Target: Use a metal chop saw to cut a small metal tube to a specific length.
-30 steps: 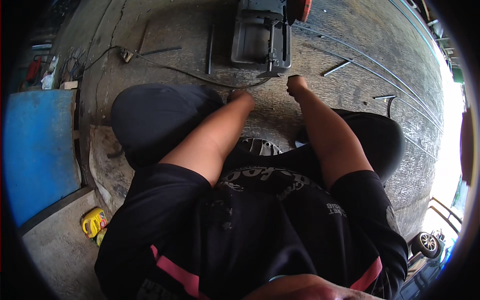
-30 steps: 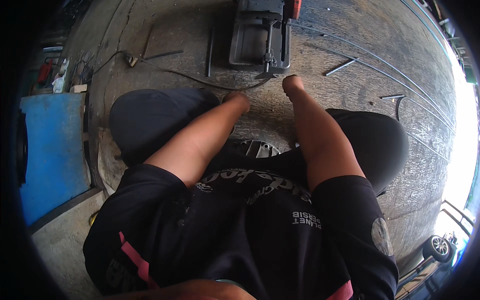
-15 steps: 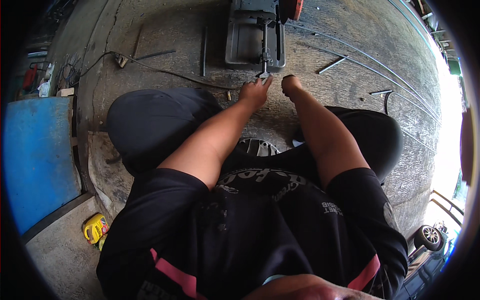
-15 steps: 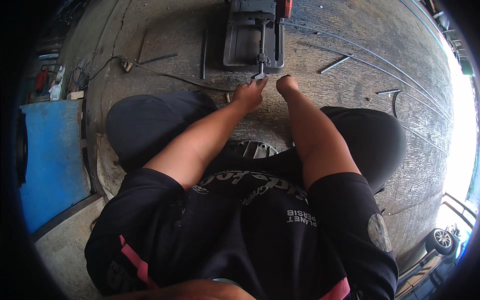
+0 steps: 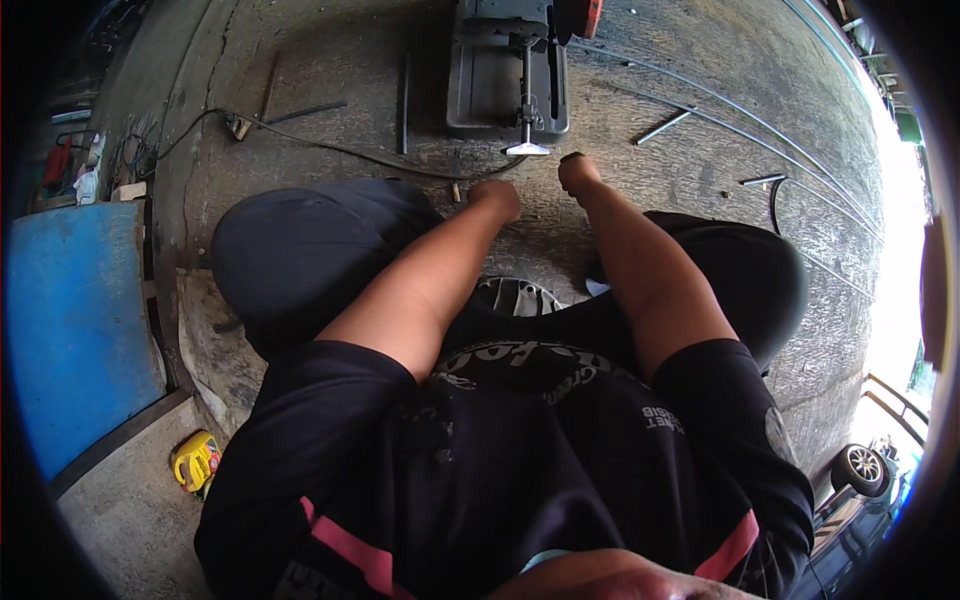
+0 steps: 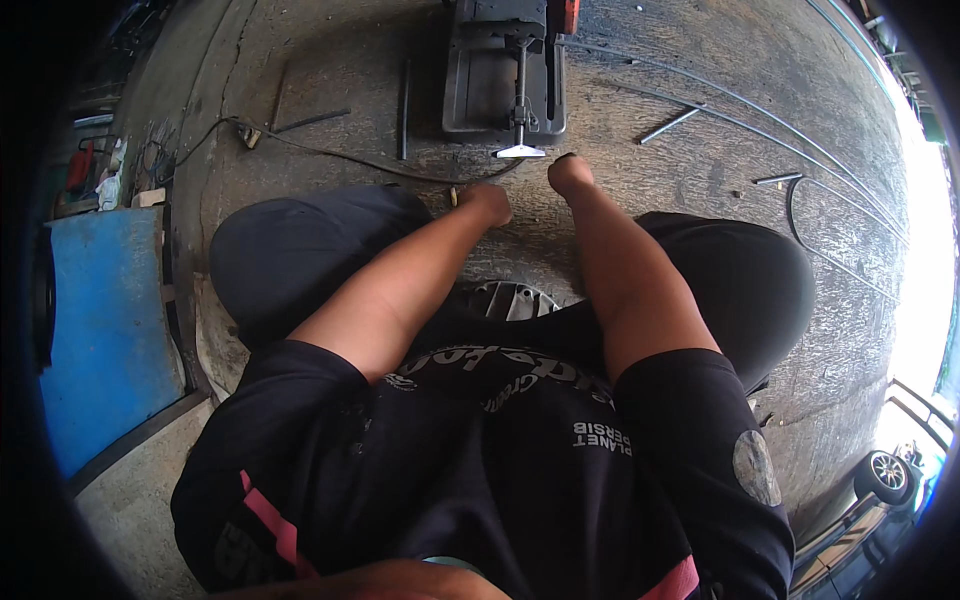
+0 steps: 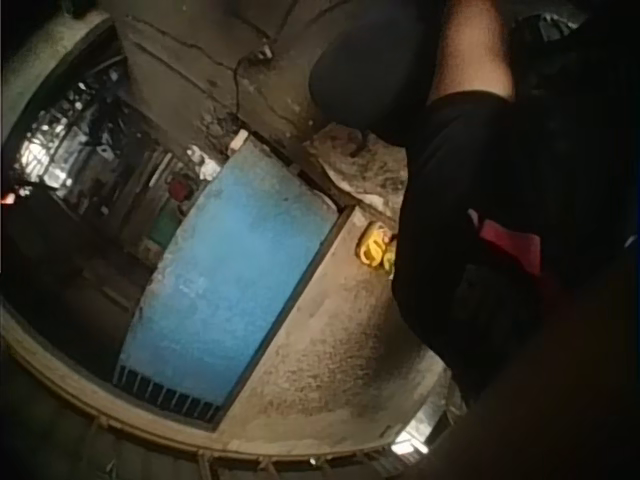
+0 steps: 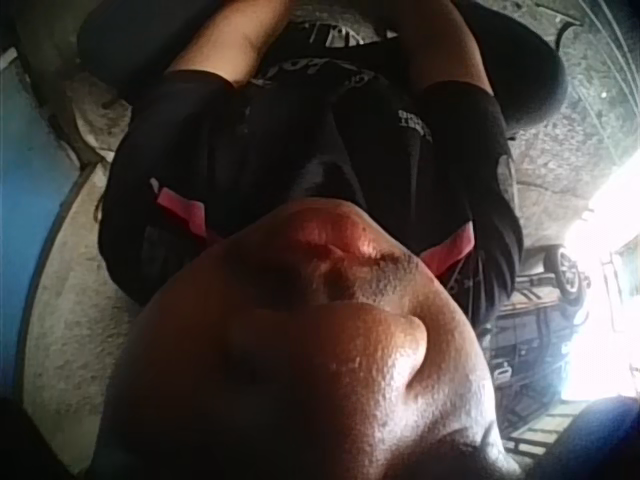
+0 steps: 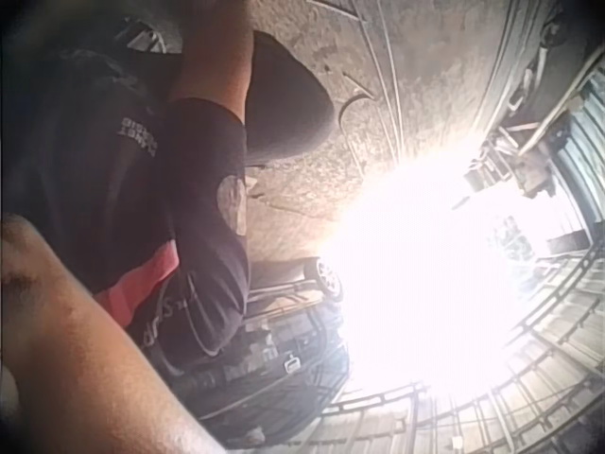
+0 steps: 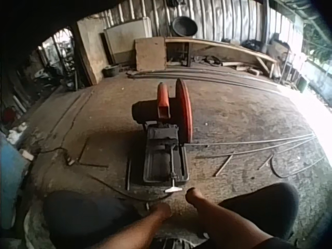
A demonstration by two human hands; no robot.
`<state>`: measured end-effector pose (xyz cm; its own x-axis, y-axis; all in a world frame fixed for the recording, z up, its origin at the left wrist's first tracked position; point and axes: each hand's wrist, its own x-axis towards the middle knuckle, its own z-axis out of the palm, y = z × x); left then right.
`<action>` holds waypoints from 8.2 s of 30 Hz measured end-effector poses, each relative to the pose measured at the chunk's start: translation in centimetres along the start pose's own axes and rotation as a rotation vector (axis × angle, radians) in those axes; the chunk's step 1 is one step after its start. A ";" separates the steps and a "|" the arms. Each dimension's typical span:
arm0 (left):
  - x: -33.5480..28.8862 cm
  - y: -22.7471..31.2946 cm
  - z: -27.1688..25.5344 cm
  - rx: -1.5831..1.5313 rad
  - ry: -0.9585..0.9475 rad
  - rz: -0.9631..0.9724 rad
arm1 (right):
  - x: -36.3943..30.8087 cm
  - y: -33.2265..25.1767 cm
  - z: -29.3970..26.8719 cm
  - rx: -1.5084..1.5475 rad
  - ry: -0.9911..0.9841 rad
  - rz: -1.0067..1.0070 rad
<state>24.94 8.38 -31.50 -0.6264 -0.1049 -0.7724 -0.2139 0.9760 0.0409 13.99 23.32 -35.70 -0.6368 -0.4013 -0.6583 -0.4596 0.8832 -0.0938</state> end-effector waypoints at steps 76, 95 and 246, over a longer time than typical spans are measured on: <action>-1.9 1.3 -1.7 -0.138 0.452 0.177 | 2.3 -0.4 0.9 -0.007 -0.173 -0.038; 1.6 -0.8 -3.8 -0.663 0.528 -0.178 | 6.7 2.9 3.6 1.315 0.240 0.266; 25.8 -10.2 -18.3 -2.049 0.505 -0.134 | 21.7 17.9 -13.1 2.228 0.357 0.572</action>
<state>-2.78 -7.81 -40.24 -0.5649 -0.5123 -0.6468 -0.3602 -0.5521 0.7519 -16.21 27.24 -41.90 -0.5659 0.1016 -0.8182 0.7234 -0.4148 -0.5519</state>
